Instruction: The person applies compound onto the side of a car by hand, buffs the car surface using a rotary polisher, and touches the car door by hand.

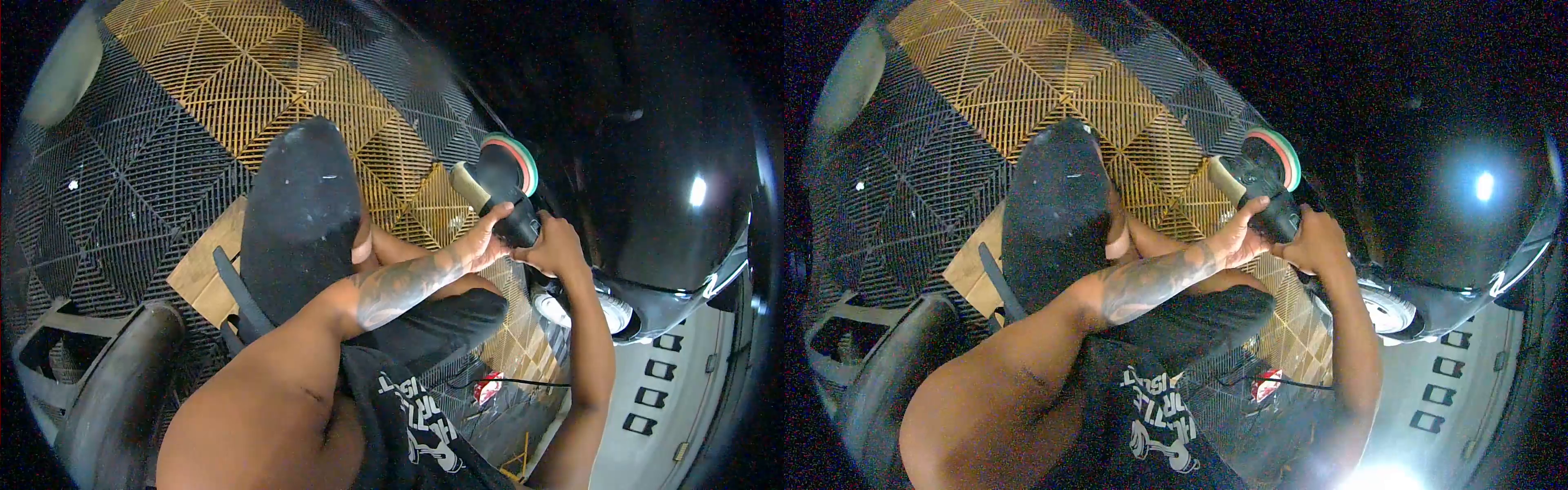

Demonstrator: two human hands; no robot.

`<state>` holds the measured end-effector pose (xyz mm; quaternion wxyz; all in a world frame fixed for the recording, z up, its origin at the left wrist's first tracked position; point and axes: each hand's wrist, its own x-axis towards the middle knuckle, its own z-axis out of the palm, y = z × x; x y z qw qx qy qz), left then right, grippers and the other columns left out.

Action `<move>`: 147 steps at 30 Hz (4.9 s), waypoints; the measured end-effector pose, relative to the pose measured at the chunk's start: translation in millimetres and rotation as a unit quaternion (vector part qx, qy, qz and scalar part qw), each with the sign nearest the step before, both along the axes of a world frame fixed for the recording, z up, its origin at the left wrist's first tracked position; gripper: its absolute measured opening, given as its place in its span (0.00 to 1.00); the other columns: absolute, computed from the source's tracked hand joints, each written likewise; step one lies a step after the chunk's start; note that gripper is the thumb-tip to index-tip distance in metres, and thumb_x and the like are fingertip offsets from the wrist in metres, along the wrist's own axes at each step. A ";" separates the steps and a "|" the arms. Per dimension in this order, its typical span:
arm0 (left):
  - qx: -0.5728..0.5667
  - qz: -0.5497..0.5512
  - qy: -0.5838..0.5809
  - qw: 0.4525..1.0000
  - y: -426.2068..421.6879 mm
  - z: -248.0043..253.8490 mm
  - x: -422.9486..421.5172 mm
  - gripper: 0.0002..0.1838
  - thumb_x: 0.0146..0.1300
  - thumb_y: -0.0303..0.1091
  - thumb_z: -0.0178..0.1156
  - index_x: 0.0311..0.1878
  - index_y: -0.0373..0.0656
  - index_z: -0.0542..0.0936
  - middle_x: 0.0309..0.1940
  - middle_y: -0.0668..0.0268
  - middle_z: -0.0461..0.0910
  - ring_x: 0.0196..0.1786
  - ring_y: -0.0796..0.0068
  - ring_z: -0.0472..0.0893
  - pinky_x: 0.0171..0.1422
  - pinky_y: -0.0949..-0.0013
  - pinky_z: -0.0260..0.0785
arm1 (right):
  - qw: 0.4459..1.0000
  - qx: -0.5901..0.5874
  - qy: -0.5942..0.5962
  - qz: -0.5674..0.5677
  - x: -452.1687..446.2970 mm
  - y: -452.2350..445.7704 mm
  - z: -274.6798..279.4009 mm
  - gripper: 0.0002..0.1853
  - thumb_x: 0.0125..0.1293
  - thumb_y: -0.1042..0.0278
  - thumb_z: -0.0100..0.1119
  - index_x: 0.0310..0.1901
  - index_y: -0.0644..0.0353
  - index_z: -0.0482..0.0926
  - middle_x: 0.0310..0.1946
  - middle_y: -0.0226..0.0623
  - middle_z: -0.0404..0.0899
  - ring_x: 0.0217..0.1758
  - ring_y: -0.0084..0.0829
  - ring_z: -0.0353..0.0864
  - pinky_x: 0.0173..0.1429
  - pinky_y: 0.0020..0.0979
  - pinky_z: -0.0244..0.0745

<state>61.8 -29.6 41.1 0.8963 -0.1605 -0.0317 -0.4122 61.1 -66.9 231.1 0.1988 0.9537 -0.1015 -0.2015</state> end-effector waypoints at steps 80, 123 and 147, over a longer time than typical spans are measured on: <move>0.287 0.461 0.262 0.798 251.3 2.3 195.5 0.30 0.55 0.50 0.76 0.49 0.32 0.82 0.40 0.60 0.85 0.37 0.70 0.85 0.45 0.64 0.79 | 0.943 0.185 -0.133 0.243 191.7 234.0 -83.4 0.44 0.38 0.40 0.76 0.53 0.68 0.78 0.45 0.61 0.84 0.49 0.57 0.85 0.56 0.49 0.79; 0.225 0.364 0.228 0.874 192.3 0.1 155.0 0.27 0.61 0.52 0.72 0.49 0.36 0.82 0.39 0.62 0.85 0.36 0.70 0.86 0.44 0.65 0.81 | 0.966 0.135 -0.122 0.185 145.7 187.0 -71.4 0.43 0.38 0.45 0.76 0.55 0.66 0.79 0.44 0.58 0.85 0.51 0.55 0.85 0.58 0.49 0.79; 0.287 0.194 0.055 0.936 75.8 -20.3 57.2 0.28 0.63 0.52 0.69 0.54 0.35 0.81 0.45 0.61 0.85 0.43 0.73 0.85 0.51 0.67 0.78 | 0.989 0.107 -0.096 0.026 40.8 62.3 -68.8 0.52 0.38 0.43 0.77 0.62 0.75 0.73 0.45 0.63 0.84 0.51 0.55 0.85 0.58 0.46 0.79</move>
